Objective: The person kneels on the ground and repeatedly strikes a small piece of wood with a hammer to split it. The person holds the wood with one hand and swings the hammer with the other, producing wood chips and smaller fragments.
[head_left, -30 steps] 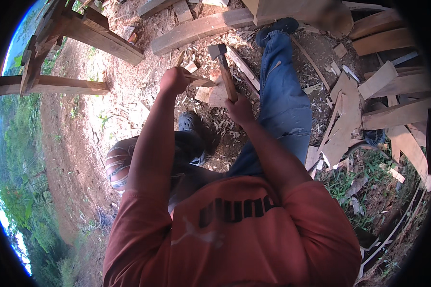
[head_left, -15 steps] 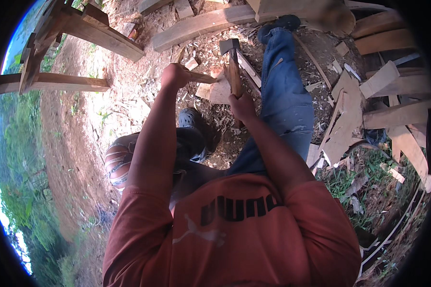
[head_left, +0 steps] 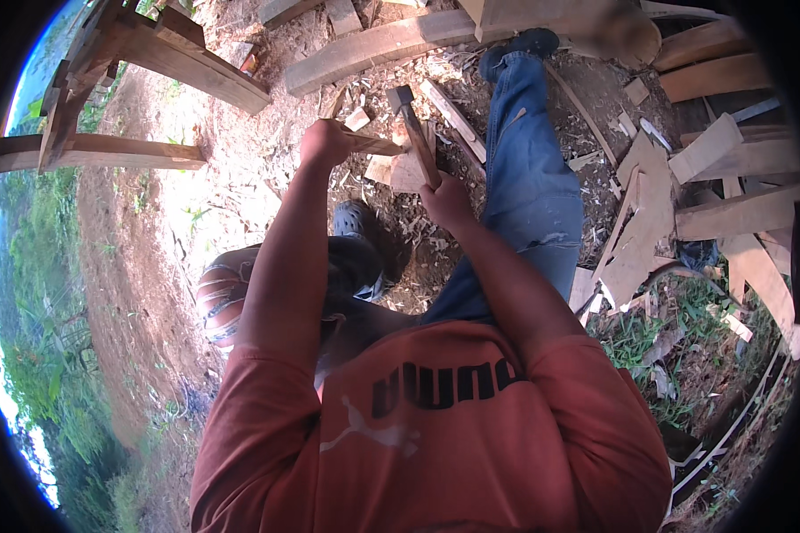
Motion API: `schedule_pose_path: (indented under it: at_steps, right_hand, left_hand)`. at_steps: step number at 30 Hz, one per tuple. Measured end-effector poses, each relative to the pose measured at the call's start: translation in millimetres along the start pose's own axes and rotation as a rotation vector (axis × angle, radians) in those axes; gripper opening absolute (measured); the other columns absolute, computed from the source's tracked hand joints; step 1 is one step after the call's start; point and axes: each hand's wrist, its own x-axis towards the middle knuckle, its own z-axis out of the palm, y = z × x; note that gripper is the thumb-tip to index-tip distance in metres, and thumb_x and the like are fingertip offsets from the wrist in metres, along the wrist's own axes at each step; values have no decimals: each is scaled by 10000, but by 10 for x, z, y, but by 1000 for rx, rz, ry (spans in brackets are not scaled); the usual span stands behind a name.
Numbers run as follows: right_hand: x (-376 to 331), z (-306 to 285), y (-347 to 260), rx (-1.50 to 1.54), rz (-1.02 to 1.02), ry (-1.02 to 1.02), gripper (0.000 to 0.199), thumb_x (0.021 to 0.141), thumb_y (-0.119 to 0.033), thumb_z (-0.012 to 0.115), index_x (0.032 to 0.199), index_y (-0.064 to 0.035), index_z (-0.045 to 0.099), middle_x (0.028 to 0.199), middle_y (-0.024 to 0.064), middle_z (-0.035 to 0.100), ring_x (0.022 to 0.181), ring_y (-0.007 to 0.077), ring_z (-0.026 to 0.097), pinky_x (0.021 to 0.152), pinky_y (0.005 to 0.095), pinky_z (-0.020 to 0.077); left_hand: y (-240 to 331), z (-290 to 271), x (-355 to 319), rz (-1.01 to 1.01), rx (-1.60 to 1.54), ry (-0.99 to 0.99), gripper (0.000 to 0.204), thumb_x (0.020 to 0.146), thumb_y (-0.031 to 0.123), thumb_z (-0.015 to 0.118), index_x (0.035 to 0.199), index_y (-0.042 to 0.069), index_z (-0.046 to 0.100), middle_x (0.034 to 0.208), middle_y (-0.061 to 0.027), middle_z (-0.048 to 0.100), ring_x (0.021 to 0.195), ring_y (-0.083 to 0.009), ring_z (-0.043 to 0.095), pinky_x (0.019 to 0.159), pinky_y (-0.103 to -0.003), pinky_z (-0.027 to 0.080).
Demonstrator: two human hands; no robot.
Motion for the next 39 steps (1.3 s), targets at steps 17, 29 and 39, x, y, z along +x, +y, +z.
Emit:
schedule_pose_path:
  at_steps: [17,29,39]
  right_hand:
    - [67,63,294,-43,116,-103,412,913,-325,707,1132,19,762,911,235,790,908,437,781,819,508,605]
    - [-93,-205,-333,131,32,10,408,928,-342,725,1160,-7,759,985,252,788,965,425,781,884,531,602]
    - [133,-33,-9,306,202,-92,410,939,-334,695,1153,9,762,868,197,783,811,355,793,775,486,610]
  left_hand:
    - [263,-91,-166,220,98,5,280,910,279,834,1171,182,856,975,-98,831,804,-240,793,774,-410,631]
    - [75,-26,-40,91,109,0,387,897,390,864,1155,102,845,1133,-214,818,1081,-376,795,961,-474,624]
    - [124,-50,-47,57,106,-10,421,858,456,884,1128,134,854,1137,-193,821,1079,-364,793,958,-474,618]
